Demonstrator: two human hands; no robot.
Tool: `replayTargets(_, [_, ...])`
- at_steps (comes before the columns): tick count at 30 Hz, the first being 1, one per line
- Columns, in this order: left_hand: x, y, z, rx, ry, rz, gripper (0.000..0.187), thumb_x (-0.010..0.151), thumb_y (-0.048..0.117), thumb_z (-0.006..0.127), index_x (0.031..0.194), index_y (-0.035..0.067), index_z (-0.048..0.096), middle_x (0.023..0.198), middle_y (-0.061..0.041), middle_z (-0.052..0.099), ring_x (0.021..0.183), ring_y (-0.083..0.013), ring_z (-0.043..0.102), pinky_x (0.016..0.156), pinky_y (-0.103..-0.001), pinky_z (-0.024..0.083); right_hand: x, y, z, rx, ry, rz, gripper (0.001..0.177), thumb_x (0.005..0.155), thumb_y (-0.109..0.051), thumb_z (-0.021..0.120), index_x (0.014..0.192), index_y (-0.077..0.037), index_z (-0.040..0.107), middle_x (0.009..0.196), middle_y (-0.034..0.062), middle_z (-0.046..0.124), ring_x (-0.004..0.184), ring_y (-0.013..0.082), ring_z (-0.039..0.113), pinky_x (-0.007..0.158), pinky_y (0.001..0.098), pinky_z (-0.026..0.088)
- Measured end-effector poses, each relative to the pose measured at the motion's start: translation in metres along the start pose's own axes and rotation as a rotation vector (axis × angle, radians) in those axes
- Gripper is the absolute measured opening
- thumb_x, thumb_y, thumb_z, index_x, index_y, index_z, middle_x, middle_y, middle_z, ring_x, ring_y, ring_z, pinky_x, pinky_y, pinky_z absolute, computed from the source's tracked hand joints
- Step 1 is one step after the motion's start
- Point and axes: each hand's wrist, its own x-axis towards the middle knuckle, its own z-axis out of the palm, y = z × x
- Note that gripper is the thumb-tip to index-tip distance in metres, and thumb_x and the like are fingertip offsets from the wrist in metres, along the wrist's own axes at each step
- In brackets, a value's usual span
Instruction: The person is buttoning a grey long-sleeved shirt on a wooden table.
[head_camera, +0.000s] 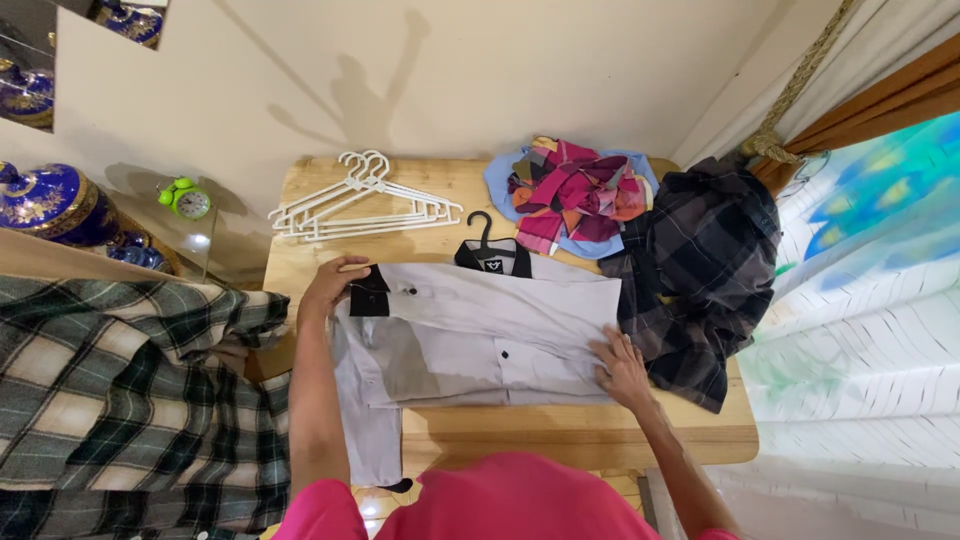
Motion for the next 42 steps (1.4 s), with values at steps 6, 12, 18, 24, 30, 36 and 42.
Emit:
replayTargets(6, [-0.022, 0.027, 0.009, -0.139, -0.025, -0.054, 0.031, 0.082, 0.014, 0.082, 0.113, 0.018, 0.077, 0.085, 0.007, 0.069, 0.066, -0.0047, 0.057, 0.057, -0.02, 0.044, -0.009, 0.004, 0.001, 0.177, 0.242, -0.102, 0.031, 0.083, -0.008, 0.063, 0.111, -0.015, 0.076, 0.136, 0.0115, 0.059, 0.119, 0.036, 0.058, 0.101, 0.0465, 0.048])
replayTargets(12, [-0.035, 0.046, 0.013, -0.099, -0.033, -0.046, 0.032, 0.082, 0.017, 0.083, 0.114, 0.018, 0.078, 0.083, 0.01, 0.066, 0.059, -0.0034, 0.042, 0.052, -0.02, 0.032, -0.018, 0.03, 0.005, 0.156, 0.245, -0.077, 0.027, 0.073, -0.006, 0.065, 0.094, -0.01, 0.081, 0.136, 0.0111, 0.061, 0.117, 0.0374, 0.057, 0.1, 0.046, 0.048])
replayTargets(18, [-0.042, 0.069, 0.016, -0.055, -0.212, -0.032, 0.036, 0.082, 0.017, 0.081, 0.118, 0.017, 0.074, 0.094, 0.007, 0.07, 0.071, 0.0012, 0.06, 0.058, -0.018, 0.044, -0.017, 0.03, -0.009, 0.205, 0.167, 0.0, 0.021, 0.074, -0.02, 0.076, 0.09, -0.008, 0.082, 0.137, 0.0134, 0.062, 0.121, 0.0374, 0.057, 0.104, 0.0467, 0.045])
replayTargets(24, [-0.091, 0.129, 0.155, -0.386, -0.575, 0.2, 0.049, 0.095, 0.018, 0.071, 0.141, 0.018, 0.057, 0.112, -0.003, 0.072, 0.087, -0.0138, 0.072, 0.069, -0.026, 0.059, -0.009, 0.022, -0.007, 0.193, 0.357, 0.094, 0.03, 0.086, -0.037, 0.075, 0.094, -0.009, 0.08, 0.126, 0.0105, 0.07, 0.119, 0.0344, 0.062, 0.101, 0.0477, 0.046])
replayTargets(30, [-0.113, 0.124, 0.182, -0.273, -0.528, 0.34, 0.064, 0.097, 0.026, 0.064, 0.154, 0.023, 0.034, 0.122, -0.002, 0.072, 0.103, -0.0172, 0.072, 0.079, -0.031, 0.059, 0.002, 0.041, -0.002, 0.191, 0.482, 0.155, 0.031, 0.101, -0.036, 0.061, 0.102, -0.007, 0.074, 0.12, 0.0122, 0.072, 0.112, 0.0369, 0.063, 0.097, 0.0478, 0.048])
replayTargets(36, [-0.047, -0.08, 0.069, 0.188, 0.427, 0.545, 0.044, 0.095, 0.016, 0.069, 0.136, 0.004, 0.061, 0.133, -0.022, 0.063, 0.122, -0.0293, 0.061, 0.1, -0.041, 0.052, -0.016, 0.089, 0.037, 0.197, 0.523, 0.278, 0.036, 0.111, -0.031, 0.049, 0.114, -0.004, 0.072, 0.117, 0.0182, 0.069, 0.109, 0.043, 0.061, 0.094, 0.0508, 0.047])
replayTargets(42, [-0.063, -0.174, 0.015, 0.65, 0.748, 0.045, 0.047, 0.093, 0.033, 0.067, 0.133, 0.009, 0.063, 0.136, -0.021, 0.059, 0.13, -0.0415, 0.048, 0.111, -0.054, 0.038, -0.017, 0.058, 0.034, 0.082, 0.461, 0.33, 0.033, 0.109, -0.033, 0.053, 0.111, -0.006, 0.072, 0.122, 0.0149, 0.068, 0.112, 0.0427, 0.06, 0.093, 0.0547, 0.047])
